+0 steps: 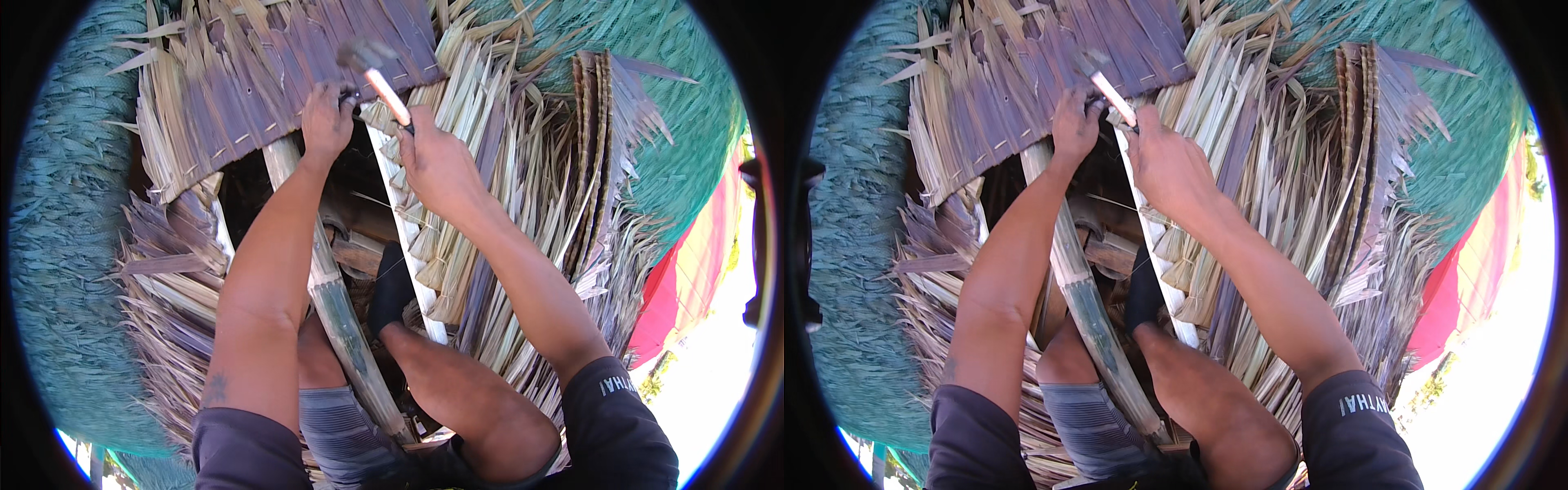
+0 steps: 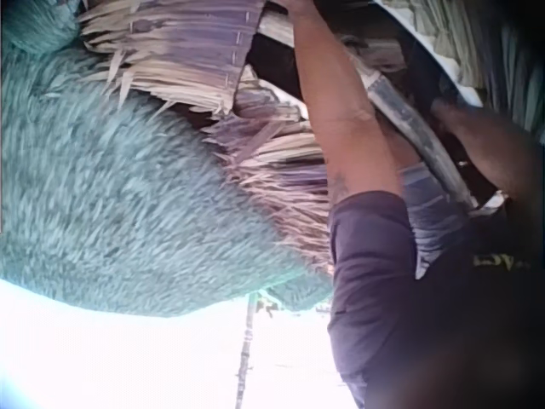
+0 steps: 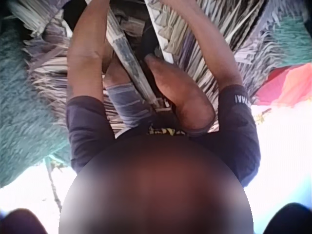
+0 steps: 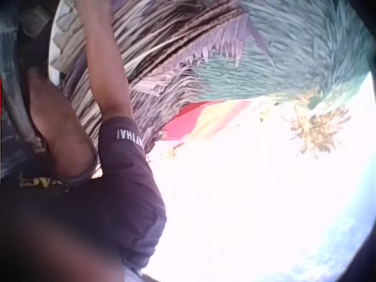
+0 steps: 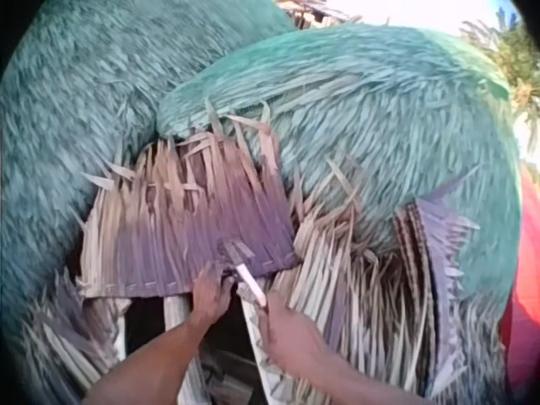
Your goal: The person installs thatch bundles onto a roof structure. They lift and position each bundle, then secure it by hammering nails into the underlying frame. The process is repeated across the visible roof area.
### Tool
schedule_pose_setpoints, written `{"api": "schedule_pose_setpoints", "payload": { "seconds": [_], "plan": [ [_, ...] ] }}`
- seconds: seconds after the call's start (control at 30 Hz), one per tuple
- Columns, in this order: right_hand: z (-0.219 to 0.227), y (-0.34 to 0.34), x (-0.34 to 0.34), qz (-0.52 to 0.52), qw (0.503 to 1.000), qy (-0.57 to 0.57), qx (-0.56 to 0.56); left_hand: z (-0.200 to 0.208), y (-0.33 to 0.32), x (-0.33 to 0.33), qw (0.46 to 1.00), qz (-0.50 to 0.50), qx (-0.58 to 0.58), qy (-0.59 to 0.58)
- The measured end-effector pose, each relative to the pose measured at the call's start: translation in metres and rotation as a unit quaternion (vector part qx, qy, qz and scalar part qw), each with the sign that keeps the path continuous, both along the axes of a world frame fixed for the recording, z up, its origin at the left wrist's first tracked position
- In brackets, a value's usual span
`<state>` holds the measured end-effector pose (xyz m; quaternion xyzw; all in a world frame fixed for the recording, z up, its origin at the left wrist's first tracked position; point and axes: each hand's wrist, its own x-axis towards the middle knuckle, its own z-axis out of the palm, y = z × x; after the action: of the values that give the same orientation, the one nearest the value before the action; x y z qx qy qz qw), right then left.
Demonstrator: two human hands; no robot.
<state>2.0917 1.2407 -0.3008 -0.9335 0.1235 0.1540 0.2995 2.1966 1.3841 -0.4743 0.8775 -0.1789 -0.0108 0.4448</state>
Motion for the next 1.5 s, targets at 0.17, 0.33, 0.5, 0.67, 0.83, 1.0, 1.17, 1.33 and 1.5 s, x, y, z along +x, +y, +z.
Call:
{"api": "schedule_pose_setpoints", "payload": {
  "seconds": [0.17,0.33,0.5,0.67,0.83,1.0,1.17,1.33,1.5],
  "plan": [
    [0.005,0.005,0.013,0.007,0.999,-0.016,-0.030,-0.004,0.004,0.003,1.000,0.006,-0.013,0.012],
    [0.006,0.002,0.009,0.019,0.996,-0.091,-0.005,-0.014,0.004,0.003,0.998,0.003,-0.059,0.006],
    [-0.029,-0.006,0.009,-0.009,0.992,0.106,-0.073,-0.005,0.009,0.012,0.975,-0.003,-0.142,0.170],
    [-0.066,-0.006,0.037,-0.340,0.683,0.130,0.633,0.063,0.037,-0.021,0.960,0.139,-0.177,0.167],
    [-0.063,0.060,0.043,-0.297,0.486,0.056,0.820,0.122,0.078,-0.086,0.975,0.140,-0.158,0.073],
    [-0.063,0.120,0.048,-0.320,0.516,0.088,0.790,0.136,0.105,-0.089,0.989,0.141,-0.005,0.052],
    [-0.073,0.152,0.048,-0.304,0.552,0.141,0.764,0.133,0.134,-0.088,0.986,0.124,0.074,0.088],
    [-0.073,0.180,0.055,-0.311,0.525,0.164,0.775,0.115,0.177,-0.092,0.973,0.191,-0.092,0.086],
    [-0.061,0.200,0.061,-0.241,0.774,0.214,0.544,0.089,0.262,-0.042,0.958,0.276,-0.019,0.080]
  ]
}}
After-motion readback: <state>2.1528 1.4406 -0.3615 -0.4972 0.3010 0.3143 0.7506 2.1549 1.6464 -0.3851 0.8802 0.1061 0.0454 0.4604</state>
